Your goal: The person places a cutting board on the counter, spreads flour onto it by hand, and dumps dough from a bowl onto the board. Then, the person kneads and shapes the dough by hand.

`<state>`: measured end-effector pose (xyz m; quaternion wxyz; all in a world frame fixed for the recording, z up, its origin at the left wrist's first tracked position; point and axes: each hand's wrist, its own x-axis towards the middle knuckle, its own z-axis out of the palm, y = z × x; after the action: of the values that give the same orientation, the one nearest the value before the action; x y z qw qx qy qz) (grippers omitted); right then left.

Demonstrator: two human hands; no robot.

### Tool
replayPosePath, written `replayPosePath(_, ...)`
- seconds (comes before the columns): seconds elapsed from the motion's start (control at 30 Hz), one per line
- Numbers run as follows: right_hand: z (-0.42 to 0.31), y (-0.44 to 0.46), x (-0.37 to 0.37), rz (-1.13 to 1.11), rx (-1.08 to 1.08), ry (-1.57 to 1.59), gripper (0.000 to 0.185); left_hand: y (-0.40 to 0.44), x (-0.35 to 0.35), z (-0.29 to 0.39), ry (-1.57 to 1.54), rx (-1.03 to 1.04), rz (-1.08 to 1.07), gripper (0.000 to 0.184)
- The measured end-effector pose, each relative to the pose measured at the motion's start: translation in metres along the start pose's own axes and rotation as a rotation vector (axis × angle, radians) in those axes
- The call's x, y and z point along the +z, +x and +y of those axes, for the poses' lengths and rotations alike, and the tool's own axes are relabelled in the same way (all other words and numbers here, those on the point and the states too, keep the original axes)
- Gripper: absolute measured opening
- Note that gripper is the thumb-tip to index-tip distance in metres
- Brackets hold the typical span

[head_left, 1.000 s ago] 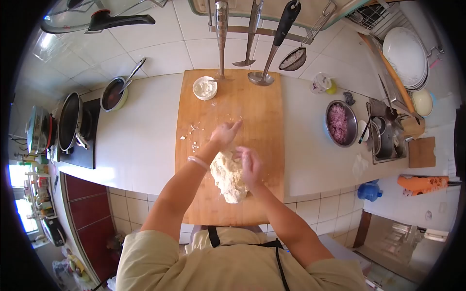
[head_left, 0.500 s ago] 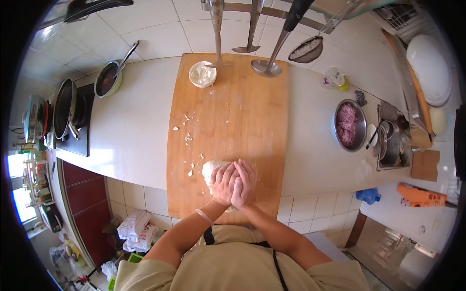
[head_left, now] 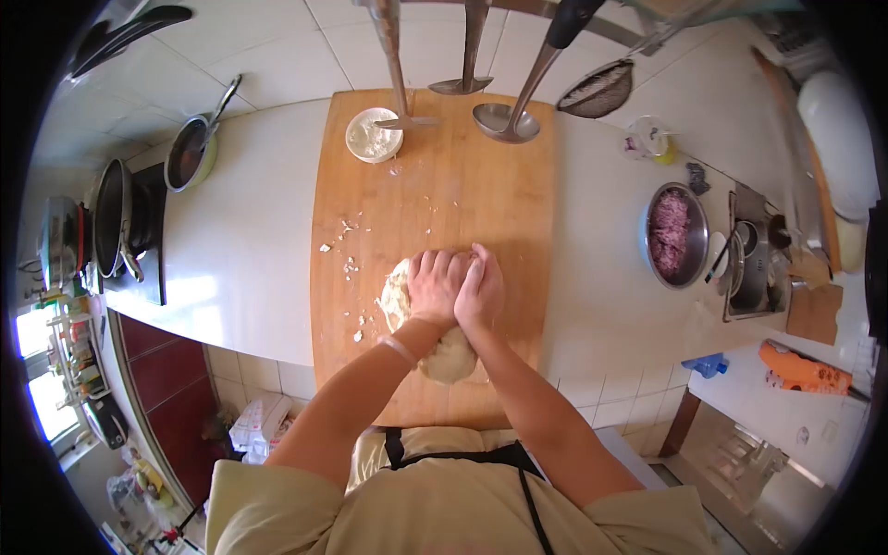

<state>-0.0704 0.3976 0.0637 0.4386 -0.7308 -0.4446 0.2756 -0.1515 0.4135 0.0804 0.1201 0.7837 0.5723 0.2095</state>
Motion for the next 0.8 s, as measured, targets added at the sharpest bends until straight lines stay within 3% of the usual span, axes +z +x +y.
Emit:
replayPosePath(0.03,-0.005,0.007,-0.001,-0.022,0.101,-0.018,0.040,0.005,-0.003,0.001,-0.003,0.017,0.027,0.027)
replayPosePath(0.1,-0.017,0.017,-0.005,-0.020,0.157,-0.042,0.042,0.007,-0.006,0.004,0.093,-0.067,-0.198,0.027)
replayPosePath(0.13,-0.021,0.013,-0.008,-0.037,0.236,-0.063,0.044,0.009,-0.007,0.004,0.138,-0.084,-0.284,0.036)
replayPosePath(0.17,-0.009,0.009,-0.010,-0.027,0.219,-0.061,0.044,0.006,-0.005,0.003,0.136,-0.076,-0.266,0.036)
replayPosePath(0.23,0.010,0.000,-0.013,-0.084,0.230,0.350,0.042,-0.005,-0.005,0.000,0.079,-0.188,-0.201,0.053)
replayPosePath(0.27,-0.006,-0.020,-0.028,-0.053,0.049,0.284,0.040,0.007,-0.049,-0.001,-0.017,-0.183,-0.519,0.062)
replayPosePath(0.37,-0.020,-0.070,-0.047,-0.175,-0.140,0.493,0.040,0.031,-0.085,-0.009,-0.253,-0.316,-0.599,0.056)
replayPosePath(0.4,-0.020,-0.079,-0.049,-0.204,-0.149,0.567,0.039,0.014,-0.067,-0.006,0.005,-0.027,-0.394,0.051)
replayPosePath(0.43,-0.018,-0.078,-0.049,-0.204,-0.156,0.565,0.039,0.006,-0.063,0.005,-0.088,-0.252,-0.586,0.041)
replayPosePath(0.5,-0.011,-0.073,-0.046,0.058,0.030,0.563,0.039,-0.026,-0.090,0.031,0.030,-0.035,-0.440,0.035)
replayPosePath(0.57,-0.020,-0.073,-0.054,0.043,0.153,0.640,0.035,-0.048,-0.087,0.042,0.042,-0.113,-0.530,0.031)
replayPosePath(0.63,-0.033,-0.089,-0.058,-0.159,0.015,0.126,0.036,-0.090,-0.069,0.046,0.102,0.026,-0.235,0.038)
replayPosePath(0.7,-0.017,-0.116,-0.060,-0.118,-0.256,-0.092,0.035,-0.122,-0.048,0.043,0.033,0.051,0.027,0.043)
replayPosePath(0.8,-0.011,-0.134,-0.067,-0.099,-0.458,-0.082,0.042,-0.152,-0.030,0.035,0.053,0.067,0.138,0.041)
